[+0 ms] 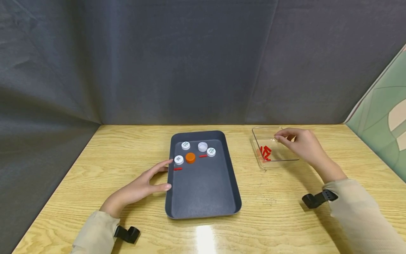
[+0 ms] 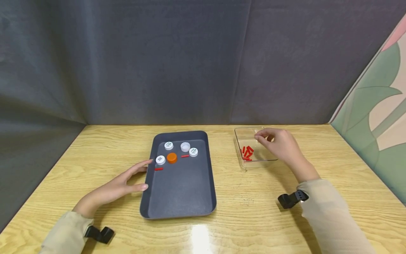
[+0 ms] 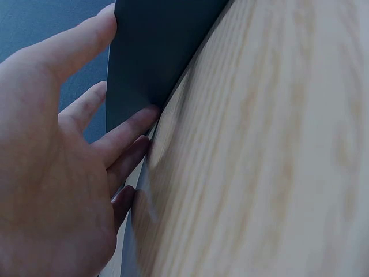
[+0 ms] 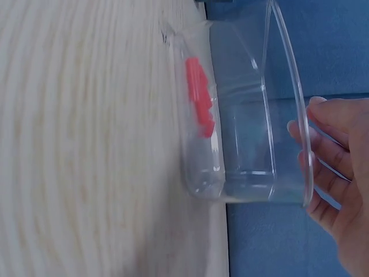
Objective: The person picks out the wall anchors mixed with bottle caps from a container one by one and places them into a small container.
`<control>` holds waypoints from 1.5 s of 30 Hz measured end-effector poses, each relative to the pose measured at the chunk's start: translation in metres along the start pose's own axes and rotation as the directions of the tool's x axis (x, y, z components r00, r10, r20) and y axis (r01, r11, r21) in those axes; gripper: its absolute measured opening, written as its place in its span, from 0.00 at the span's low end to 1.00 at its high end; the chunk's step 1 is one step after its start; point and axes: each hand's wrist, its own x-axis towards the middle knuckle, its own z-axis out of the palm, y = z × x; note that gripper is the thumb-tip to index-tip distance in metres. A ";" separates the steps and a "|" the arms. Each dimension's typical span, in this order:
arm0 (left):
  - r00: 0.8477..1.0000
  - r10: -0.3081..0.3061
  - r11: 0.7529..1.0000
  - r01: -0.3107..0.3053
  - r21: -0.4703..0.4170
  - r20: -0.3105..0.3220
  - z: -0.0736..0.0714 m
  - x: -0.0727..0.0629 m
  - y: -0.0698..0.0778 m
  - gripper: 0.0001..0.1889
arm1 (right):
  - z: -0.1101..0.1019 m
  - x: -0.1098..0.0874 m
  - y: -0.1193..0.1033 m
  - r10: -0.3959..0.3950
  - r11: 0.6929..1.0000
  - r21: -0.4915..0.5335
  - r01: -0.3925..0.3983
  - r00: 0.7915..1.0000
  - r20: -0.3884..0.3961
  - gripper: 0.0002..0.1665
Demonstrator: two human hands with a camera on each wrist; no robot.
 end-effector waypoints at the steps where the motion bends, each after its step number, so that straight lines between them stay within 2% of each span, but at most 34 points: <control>1: 1.000 0.000 1.000 0.000 -0.001 0.000 0.000 0.000 0.000 0.40 | 0.001 0.000 -0.001 -0.003 1.000 0.001 0.003 1.000 0.001 0.10; 11: 1.000 0.001 1.000 -0.001 0.013 -0.006 0.000 0.000 0.001 0.41 | 0.003 0.003 -0.021 -0.049 0.998 0.037 0.048 0.999 0.016 0.11; 19: 1.000 0.004 1.000 -0.004 0.014 -0.002 -0.001 -0.001 0.002 0.41 | 0.009 0.008 -0.045 -0.114 0.990 0.082 0.113 0.993 0.014 0.06; 25: 1.000 0.004 1.000 -0.004 0.014 -0.004 -0.001 0.000 0.000 0.41 | 0.017 0.012 -0.063 -0.168 0.980 0.122 0.160 0.984 0.059 0.05; 28: 1.000 -0.004 1.000 0.004 0.009 -0.009 0.000 0.001 -0.001 0.41 | 0.022 0.015 -0.071 -0.189 0.977 0.111 0.181 0.980 0.068 0.04; 33: 1.000 -0.015 1.000 0.015 0.002 -0.018 0.000 0.002 -0.001 0.40 | 0.031 0.018 -0.083 -0.174 0.979 0.130 0.157 0.975 0.137 0.05; 37: 1.000 -0.002 1.000 0.002 0.011 -0.014 0.000 0.001 -0.002 0.41 | 0.040 0.022 -0.093 -0.191 0.972 0.171 0.162 0.966 0.172 0.05; 45: 1.000 -0.004 1.000 0.004 0.018 -0.014 0.001 0.000 -0.001 0.41 | 0.061 0.030 -0.109 -0.293 0.941 0.232 0.246 0.935 0.198 0.04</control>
